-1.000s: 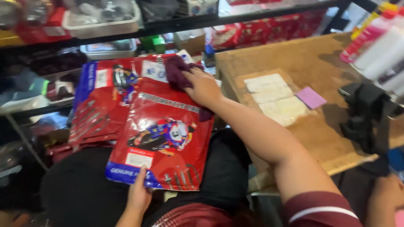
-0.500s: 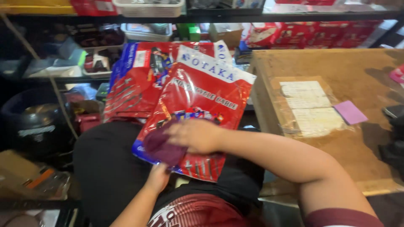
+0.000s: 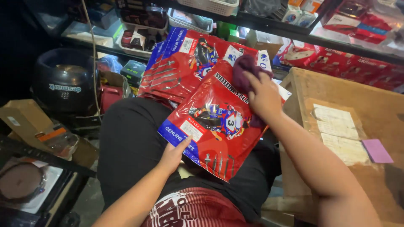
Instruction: Wiping down motorcycle cable packaging with a cloth to remove dust.
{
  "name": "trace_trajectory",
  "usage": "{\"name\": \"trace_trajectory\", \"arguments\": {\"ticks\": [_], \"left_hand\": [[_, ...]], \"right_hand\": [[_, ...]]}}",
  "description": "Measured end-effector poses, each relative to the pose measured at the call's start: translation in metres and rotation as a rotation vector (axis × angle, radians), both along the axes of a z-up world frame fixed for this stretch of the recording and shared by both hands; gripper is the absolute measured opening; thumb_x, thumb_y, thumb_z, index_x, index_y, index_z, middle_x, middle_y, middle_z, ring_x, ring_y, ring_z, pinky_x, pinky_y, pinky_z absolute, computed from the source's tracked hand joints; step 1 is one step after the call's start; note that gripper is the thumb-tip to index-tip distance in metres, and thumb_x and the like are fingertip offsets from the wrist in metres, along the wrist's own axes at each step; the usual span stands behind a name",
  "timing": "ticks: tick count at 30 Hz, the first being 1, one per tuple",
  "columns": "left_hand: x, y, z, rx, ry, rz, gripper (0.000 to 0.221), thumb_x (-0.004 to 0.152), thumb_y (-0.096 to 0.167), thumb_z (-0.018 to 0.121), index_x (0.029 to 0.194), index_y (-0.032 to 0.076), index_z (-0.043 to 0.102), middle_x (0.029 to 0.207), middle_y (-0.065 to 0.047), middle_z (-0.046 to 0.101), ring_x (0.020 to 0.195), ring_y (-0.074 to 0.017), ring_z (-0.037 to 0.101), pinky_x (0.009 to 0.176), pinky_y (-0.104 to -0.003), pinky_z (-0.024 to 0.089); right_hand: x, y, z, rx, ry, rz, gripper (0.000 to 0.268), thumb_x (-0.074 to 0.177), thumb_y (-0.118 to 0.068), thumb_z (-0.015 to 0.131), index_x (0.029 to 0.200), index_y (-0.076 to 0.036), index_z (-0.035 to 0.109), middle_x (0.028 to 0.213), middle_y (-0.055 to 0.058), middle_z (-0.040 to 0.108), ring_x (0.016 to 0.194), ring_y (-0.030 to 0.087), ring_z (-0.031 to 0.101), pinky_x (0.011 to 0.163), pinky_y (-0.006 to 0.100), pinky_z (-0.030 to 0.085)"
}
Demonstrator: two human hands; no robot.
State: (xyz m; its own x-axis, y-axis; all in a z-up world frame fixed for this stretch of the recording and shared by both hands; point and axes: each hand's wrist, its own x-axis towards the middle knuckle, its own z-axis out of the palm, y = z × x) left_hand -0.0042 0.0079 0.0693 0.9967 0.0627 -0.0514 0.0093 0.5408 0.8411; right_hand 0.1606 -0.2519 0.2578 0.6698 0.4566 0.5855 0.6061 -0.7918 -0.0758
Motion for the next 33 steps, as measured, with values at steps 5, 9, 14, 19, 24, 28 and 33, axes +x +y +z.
{"name": "trace_trajectory", "arguments": {"ticks": [5,9,14,19,24,28,33], "left_hand": [[0.001,0.0,-0.009,0.057,-0.116,-0.065,0.035,0.1,0.018,0.065,0.129,-0.001,0.064,0.119,-0.006,0.072,0.109,-0.0137,0.067,0.095,-0.031,0.052],[0.001,-0.003,-0.023,0.298,-0.374,-0.059,0.037,0.102,0.015,0.06,0.137,0.001,0.059,0.13,-0.008,0.067,0.121,-0.0187,0.063,0.105,-0.034,0.049],[-0.003,-0.007,-0.009,0.536,-0.519,0.084,0.041,0.099,0.011,0.061,0.138,-0.001,0.054,0.137,-0.014,0.062,0.128,-0.0248,0.059,0.107,-0.037,0.046],[-0.007,-0.006,0.0,0.593,-0.513,0.04,0.032,0.103,0.012,0.057,0.132,-0.001,0.061,0.129,-0.013,0.07,0.119,-0.0241,0.066,0.104,-0.037,0.048],[0.001,-0.009,-0.022,0.383,-0.245,-0.026,0.026,0.105,0.017,0.059,0.121,-0.001,0.069,0.109,-0.006,0.078,0.099,-0.0136,0.07,0.089,-0.031,0.056],[0.006,-0.011,-0.028,0.24,-0.176,-0.042,0.028,0.1,0.016,0.066,0.121,-0.001,0.069,0.112,-0.006,0.074,0.1,-0.0125,0.069,0.089,-0.031,0.055],[0.007,-0.013,-0.03,0.338,-0.001,-0.43,0.034,0.097,0.023,0.068,0.125,0.003,0.069,0.102,-0.008,0.073,0.072,-0.0177,0.067,0.055,-0.031,0.053]], "right_hand": [[-0.062,0.052,0.0,-0.208,0.008,0.238,0.056,0.079,-0.003,0.061,0.132,-0.021,0.066,0.127,0.018,0.062,0.118,0.041,0.061,0.098,0.05,0.051],[-0.105,0.075,-0.017,-0.272,0.005,0.618,0.045,0.091,-0.013,0.06,0.134,-0.028,0.064,0.136,0.017,0.059,0.128,0.039,0.057,0.104,0.054,0.047],[-0.106,0.071,-0.024,-0.38,-0.13,0.632,0.053,0.088,-0.018,0.057,0.136,-0.038,0.064,0.142,0.015,0.054,0.134,0.037,0.052,0.109,0.06,0.038],[-0.084,0.062,-0.028,-0.383,-0.241,0.491,0.049,0.092,-0.022,0.059,0.139,-0.035,0.064,0.135,0.013,0.053,0.129,0.034,0.052,0.112,0.06,0.038],[-0.067,0.056,-0.017,-0.32,-0.265,0.337,0.052,0.089,-0.016,0.06,0.137,-0.034,0.065,0.137,0.015,0.055,0.132,0.036,0.051,0.109,0.058,0.039],[-0.06,0.052,-0.018,-0.381,-0.272,0.306,0.06,0.084,-0.01,0.061,0.138,-0.036,0.066,0.136,0.014,0.056,0.132,0.035,0.052,0.108,0.057,0.04],[-0.052,0.046,-0.018,-0.352,-0.25,0.424,0.058,0.084,-0.012,0.068,0.138,-0.034,0.065,0.133,0.014,0.058,0.13,0.035,0.055,0.107,0.058,0.041]]}}
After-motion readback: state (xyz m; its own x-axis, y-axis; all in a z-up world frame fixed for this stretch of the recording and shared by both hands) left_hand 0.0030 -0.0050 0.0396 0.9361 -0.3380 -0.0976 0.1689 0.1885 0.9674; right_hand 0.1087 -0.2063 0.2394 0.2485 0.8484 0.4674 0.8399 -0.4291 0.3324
